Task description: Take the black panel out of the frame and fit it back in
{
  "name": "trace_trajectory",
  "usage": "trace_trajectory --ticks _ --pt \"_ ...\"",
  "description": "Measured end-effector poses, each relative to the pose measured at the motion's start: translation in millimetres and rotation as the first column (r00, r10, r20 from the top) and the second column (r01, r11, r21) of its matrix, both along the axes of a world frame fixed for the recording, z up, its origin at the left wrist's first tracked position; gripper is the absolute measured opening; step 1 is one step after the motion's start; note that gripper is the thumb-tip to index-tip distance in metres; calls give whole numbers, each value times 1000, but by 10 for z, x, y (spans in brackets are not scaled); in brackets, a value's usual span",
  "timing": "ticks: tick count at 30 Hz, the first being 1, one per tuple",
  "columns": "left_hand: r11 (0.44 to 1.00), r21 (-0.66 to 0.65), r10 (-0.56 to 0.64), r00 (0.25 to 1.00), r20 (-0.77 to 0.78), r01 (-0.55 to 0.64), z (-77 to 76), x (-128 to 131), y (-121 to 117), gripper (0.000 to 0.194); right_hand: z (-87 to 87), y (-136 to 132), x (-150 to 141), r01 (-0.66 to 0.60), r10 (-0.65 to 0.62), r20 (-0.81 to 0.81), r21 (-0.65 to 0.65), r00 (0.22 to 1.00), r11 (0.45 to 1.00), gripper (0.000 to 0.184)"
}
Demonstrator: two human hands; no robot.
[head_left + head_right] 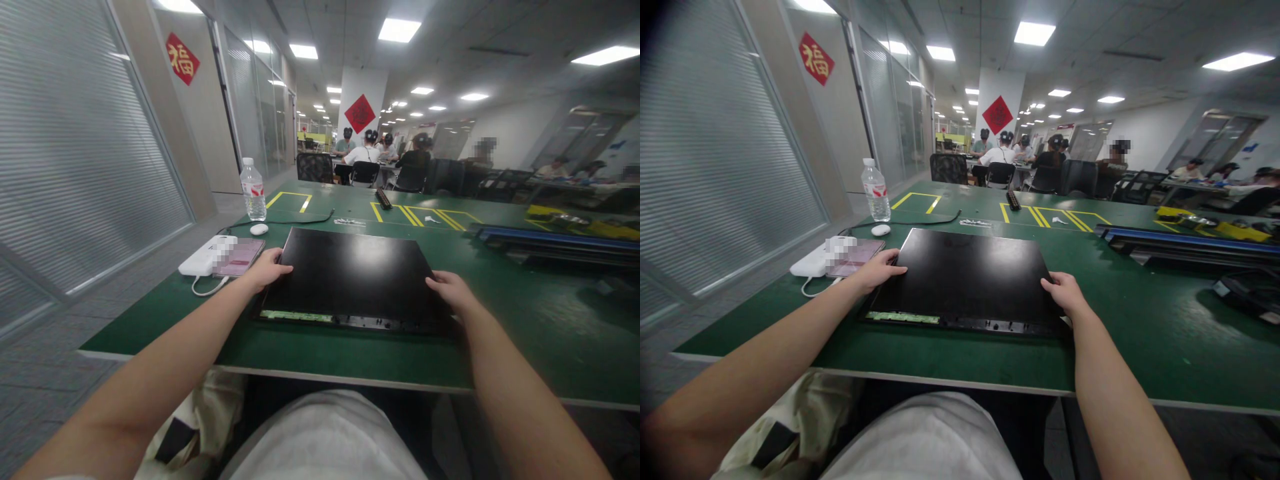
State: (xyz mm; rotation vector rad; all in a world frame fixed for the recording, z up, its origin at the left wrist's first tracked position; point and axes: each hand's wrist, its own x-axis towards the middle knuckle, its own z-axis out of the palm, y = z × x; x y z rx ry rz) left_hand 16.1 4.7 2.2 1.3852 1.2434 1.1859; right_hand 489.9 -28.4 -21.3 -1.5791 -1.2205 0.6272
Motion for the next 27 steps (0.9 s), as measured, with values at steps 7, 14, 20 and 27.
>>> trace_trajectory --ticks 7,14,20,27 --pt "992 89 112 962 -250 -92 -42 -12 69 27 12 7 -10 11 -10 31 -34 999 999 16" --pt "988 68 156 940 -303 -142 -26 -20 71 34 -55 56 55 12 -10 66 -28 998 1000 17" --pt "994 55 109 944 -313 -97 -50 -59 95 41 -116 96 121 77 -72 185 -21 980 997 21" --pt "996 35 91 839 -536 -86 -29 -44 86 48 -55 84 86 97 -25 463 -131 886 987 31"
